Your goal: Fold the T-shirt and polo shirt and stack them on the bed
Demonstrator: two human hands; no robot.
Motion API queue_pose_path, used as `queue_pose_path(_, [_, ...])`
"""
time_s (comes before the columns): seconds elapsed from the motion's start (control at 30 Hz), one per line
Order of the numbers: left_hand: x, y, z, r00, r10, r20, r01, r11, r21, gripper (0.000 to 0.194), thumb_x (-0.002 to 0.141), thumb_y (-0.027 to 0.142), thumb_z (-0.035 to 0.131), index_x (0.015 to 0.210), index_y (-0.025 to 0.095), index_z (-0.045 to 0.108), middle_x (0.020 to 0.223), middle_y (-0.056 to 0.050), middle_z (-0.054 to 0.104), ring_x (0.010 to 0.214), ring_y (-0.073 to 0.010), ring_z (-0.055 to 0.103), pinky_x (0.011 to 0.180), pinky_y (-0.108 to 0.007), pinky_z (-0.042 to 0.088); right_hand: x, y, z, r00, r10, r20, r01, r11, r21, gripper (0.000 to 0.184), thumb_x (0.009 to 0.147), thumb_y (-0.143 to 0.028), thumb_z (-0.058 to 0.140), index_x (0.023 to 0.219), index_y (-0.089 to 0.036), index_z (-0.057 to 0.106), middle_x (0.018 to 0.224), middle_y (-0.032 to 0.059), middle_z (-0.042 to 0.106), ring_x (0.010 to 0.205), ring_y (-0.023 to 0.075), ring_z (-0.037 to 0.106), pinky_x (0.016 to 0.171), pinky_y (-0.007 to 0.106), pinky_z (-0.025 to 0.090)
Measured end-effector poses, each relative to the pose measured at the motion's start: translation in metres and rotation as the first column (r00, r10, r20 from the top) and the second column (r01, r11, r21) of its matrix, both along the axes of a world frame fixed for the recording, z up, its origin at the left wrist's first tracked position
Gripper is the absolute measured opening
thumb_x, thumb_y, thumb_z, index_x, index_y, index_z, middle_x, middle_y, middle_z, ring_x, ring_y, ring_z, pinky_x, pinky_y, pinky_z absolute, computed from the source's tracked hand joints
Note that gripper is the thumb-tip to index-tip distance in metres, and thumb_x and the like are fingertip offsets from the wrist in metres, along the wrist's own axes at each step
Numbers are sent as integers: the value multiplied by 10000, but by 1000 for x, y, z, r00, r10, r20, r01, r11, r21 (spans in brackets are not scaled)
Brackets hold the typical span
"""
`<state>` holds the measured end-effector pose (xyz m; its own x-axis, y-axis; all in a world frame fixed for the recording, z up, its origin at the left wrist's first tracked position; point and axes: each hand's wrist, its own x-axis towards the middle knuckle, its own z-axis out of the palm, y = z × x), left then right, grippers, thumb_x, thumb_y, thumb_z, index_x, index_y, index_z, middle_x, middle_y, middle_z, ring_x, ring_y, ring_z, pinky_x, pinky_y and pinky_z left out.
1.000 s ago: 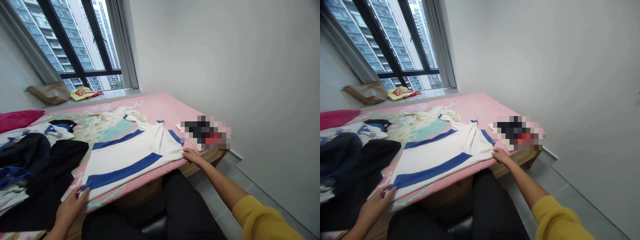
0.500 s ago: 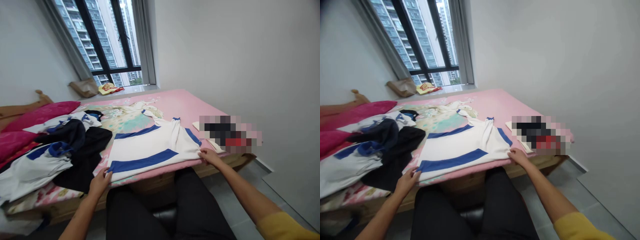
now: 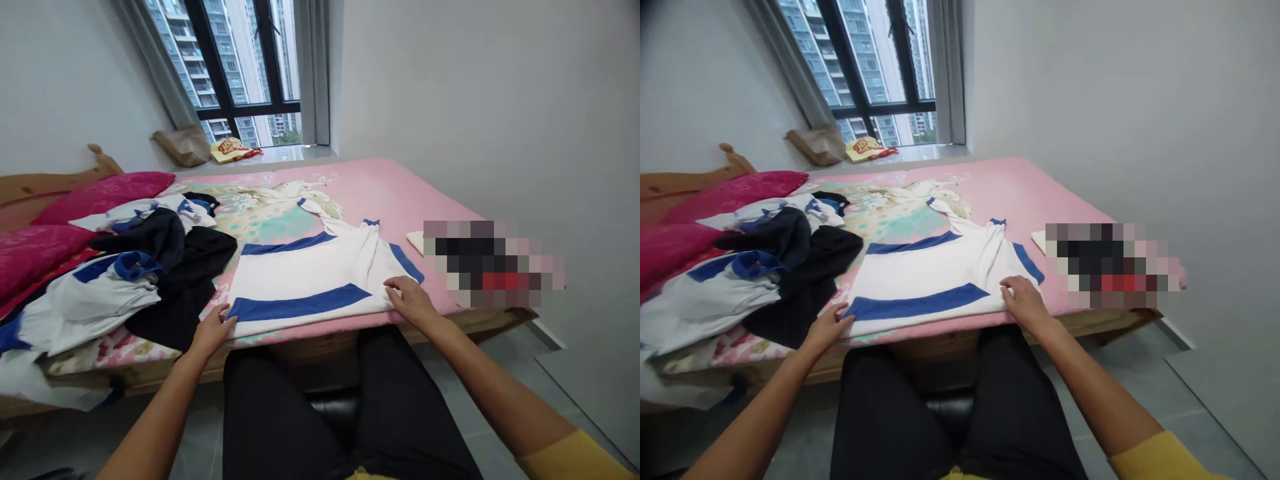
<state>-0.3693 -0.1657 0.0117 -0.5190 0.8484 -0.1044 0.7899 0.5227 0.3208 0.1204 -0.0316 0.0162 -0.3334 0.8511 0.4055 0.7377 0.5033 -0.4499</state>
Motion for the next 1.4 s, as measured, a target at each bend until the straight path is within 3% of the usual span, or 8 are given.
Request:
queue_pose_path(0.23, [7, -8, -6, 990, 5, -141, 24, 980, 200, 496, 822, 460, 469, 1193, 151, 581, 1030, -110, 664, 954, -264, 622, 833, -373, 478, -31, -62, -19, 952, 254, 168, -266, 962, 53, 392, 897, -243, 432, 1268, -146, 515, 1310, 124, 533, 1263, 251, 430, 1076, 496, 318])
queue_pose_path(0.37, [80, 6, 7, 884, -312, -349, 455, 746, 485, 324, 865, 295, 427, 1056, 156, 650, 1091, -104, 655, 1071, -227, 577, 984, -376, 410, -78, -84, -11, 948, 262, 181, -272, 962, 35, 506, 924, -296, 413, 1394, -114, 379, 1473, 123, 340, 1390, 252, 232, 1128, 505, 233])
queue_pose_path(0.5, [161, 30, 6, 682, -646, -342, 730, 577, 366, 408, 898, 187, 310, 1168, 175, 616, 1218, -81, 623, 1206, -187, 509, 1070, -386, 327, -118, -78, -12, 949, 288, 128, -300, 950, 83, 546, 943, -329, 364, 1431, -90, 309, 1503, 110, 281, 1412, 227, 169, 1147, 463, 210])
queue_pose_path(0.67, [149, 30, -17, 783, -541, -307, 578, 815, 38, 530, 922, 432, 335, 1406, 225, 388, 1486, -77, 339, 1375, -281, 288, 1089, -632, 84, -42, -30, -43, 881, 337, 332, -381, 921, 77, 562, 921, -485, 397, 1389, -173, 405, 1447, 85, 395, 1373, 228, 284, 1148, 498, 167])
queue_pose_path(0.87, [98, 5, -29, 847, -411, -338, 455, 889, 59, 600, 924, 491, 273, 1435, 183, 327, 1520, -97, 255, 1408, -280, 199, 1079, -635, 100, 92, 11, -44, 921, -252, 298, 212, 964, 162, 535, 958, -434, 298, 1379, -127, 419, 1429, 152, 404, 1352, 281, 315, 1129, 569, 27])
queue_pose_path(0.97, [116, 12, -20, 820, -447, -356, 539, 812, 222, 524, 945, 416, 257, 1359, 154, 442, 1469, -114, 368, 1379, -248, 287, 1103, -550, 173, 76, -5, -28, 936, -267, 231, 219, 952, 213, 503, 964, -373, 291, 1381, -114, 401, 1467, 135, 347, 1396, 260, 217, 1141, 555, 69])
queue_pose_path(1.17, [190, 39, -8, 688, -613, -389, 724, 619, 304, 431, 958, 313, 281, 1291, 178, 518, 1392, -94, 481, 1324, -204, 392, 1103, -449, 242, -33, -47, -14, 963, 219, 154, -250, 942, 222, 405, 941, -299, 367, 1286, -145, 511, 1386, 99, 472, 1370, 199, 289, 1137, 455, 228])
queue_pose_path(1.4, [152, 27, -16, 799, -526, -292, 549, 836, -3, 579, 936, 474, 281, 1449, 207, 300, 1515, -84, 263, 1399, -269, 236, 1091, -627, 93, -32, -24, -51, 938, 189, 291, -207, 978, 30, 472, 943, -374, 378, 1363, -171, 448, 1428, 100, 420, 1365, 255, 298, 1119, 523, 192])
